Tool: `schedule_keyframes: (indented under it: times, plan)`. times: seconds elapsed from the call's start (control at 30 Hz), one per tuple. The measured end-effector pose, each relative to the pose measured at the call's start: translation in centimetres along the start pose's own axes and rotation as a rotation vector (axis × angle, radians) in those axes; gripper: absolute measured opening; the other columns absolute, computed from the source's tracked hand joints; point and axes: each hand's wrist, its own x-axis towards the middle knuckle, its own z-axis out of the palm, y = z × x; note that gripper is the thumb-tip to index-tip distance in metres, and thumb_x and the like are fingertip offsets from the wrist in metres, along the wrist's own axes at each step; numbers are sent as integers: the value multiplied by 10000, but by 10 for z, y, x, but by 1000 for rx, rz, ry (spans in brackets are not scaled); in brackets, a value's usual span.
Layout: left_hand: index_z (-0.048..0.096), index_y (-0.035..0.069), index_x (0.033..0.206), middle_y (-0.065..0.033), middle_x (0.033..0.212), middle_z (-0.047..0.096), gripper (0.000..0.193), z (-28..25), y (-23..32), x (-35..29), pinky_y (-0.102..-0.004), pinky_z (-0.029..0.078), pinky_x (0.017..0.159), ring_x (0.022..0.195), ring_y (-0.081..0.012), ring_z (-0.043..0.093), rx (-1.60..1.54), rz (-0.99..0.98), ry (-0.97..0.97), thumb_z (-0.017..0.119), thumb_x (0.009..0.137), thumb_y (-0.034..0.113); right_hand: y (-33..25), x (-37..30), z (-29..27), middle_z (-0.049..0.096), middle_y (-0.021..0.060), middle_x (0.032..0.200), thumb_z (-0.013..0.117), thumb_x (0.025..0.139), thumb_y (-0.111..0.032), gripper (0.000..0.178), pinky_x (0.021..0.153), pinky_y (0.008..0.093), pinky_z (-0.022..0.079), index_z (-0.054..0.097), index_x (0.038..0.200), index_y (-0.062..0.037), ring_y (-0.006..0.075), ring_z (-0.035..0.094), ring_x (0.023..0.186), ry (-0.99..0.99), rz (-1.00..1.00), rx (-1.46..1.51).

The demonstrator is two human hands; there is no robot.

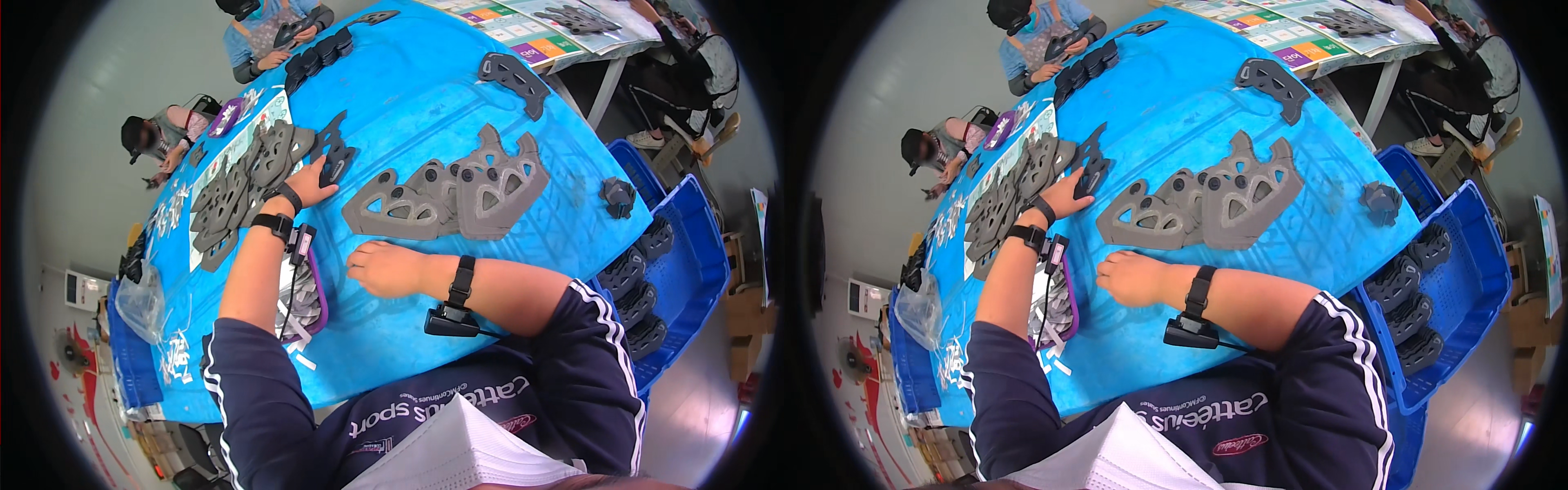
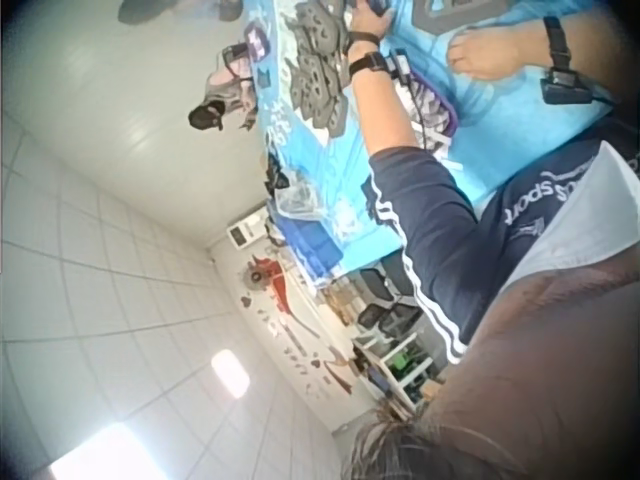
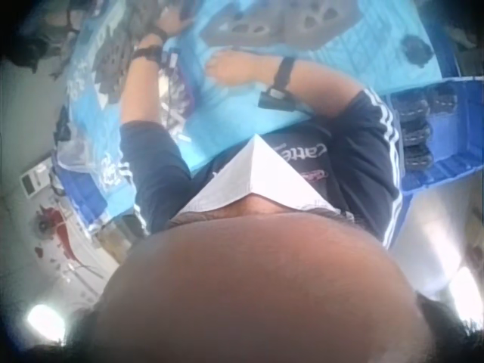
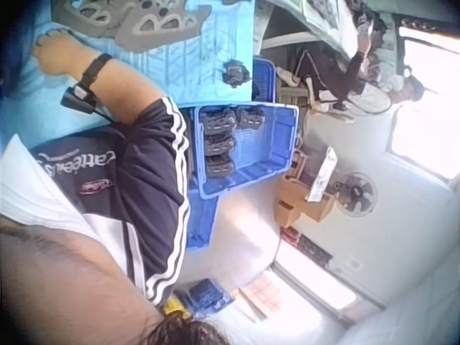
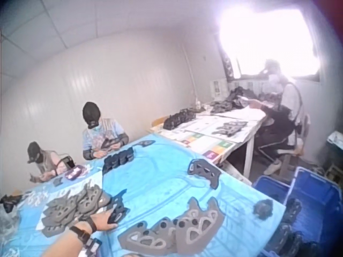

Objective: Applying adhesive strips to pre-cut shoe components and organizing them.

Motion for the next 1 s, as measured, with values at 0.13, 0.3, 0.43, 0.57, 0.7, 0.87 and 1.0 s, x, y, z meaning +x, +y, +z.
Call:
schedule_keyframes:
  times: [0.13,0.3,0.43,0.57,0.7,0.87,1.0]
  plan:
    - [416,12,1267,-227,1094,545,674,-13,-2,-12,-372,423,862,997,-330,544,-95,75,238,623,757,401,-3,1,-1,528,79,1022,535,767,-132,213,904,380,382,581,958,-50,260,482,1026,-3,-17,8]
    - [606,28,1046,-158,964,596,456,-62,53,-44,-317,470,757,861,-275,591,-342,192,547,647,758,379,-3,2,-4,529,81,1050,533,769,-139,218,901,378,384,581,963,-53,260,481,1029,-29,14,5]
    - [640,46,973,-140,856,627,246,-67,101,-61,-305,484,682,773,-207,617,-328,474,722,624,810,230,-3,2,-4,532,84,1058,530,762,-133,217,893,379,390,584,957,-56,261,485,1019,-17,15,6]
    - [633,33,860,-119,817,635,160,-76,129,-69,-278,482,622,743,-124,617,-630,108,604,583,850,184,0,1,0,535,84,1020,537,737,-125,211,870,381,406,586,930,-54,265,494,987,50,2,-7]
    - [580,-7,881,-28,805,617,209,-60,117,-48,-225,478,591,676,-75,574,-1391,260,436,555,885,201,-1,4,3,535,81,986,545,723,-116,204,849,379,420,582,913,-50,265,504,953,106,-42,2]
    - [358,-9,1258,-92,1034,578,441,-46,117,-45,-244,522,721,796,-144,624,-1439,247,-71,516,901,194,0,4,2,534,78,987,550,720,-115,212,850,380,420,582,920,-52,265,505,950,92,-47,23]
    - [233,26,1368,-167,1153,540,666,-24,84,-25,-309,500,765,917,-195,597,-990,74,-10,559,863,313,1,-2,-2,529,67,1007,551,728,-117,223,873,373,409,579,941,-58,251,490,991,55,0,8]
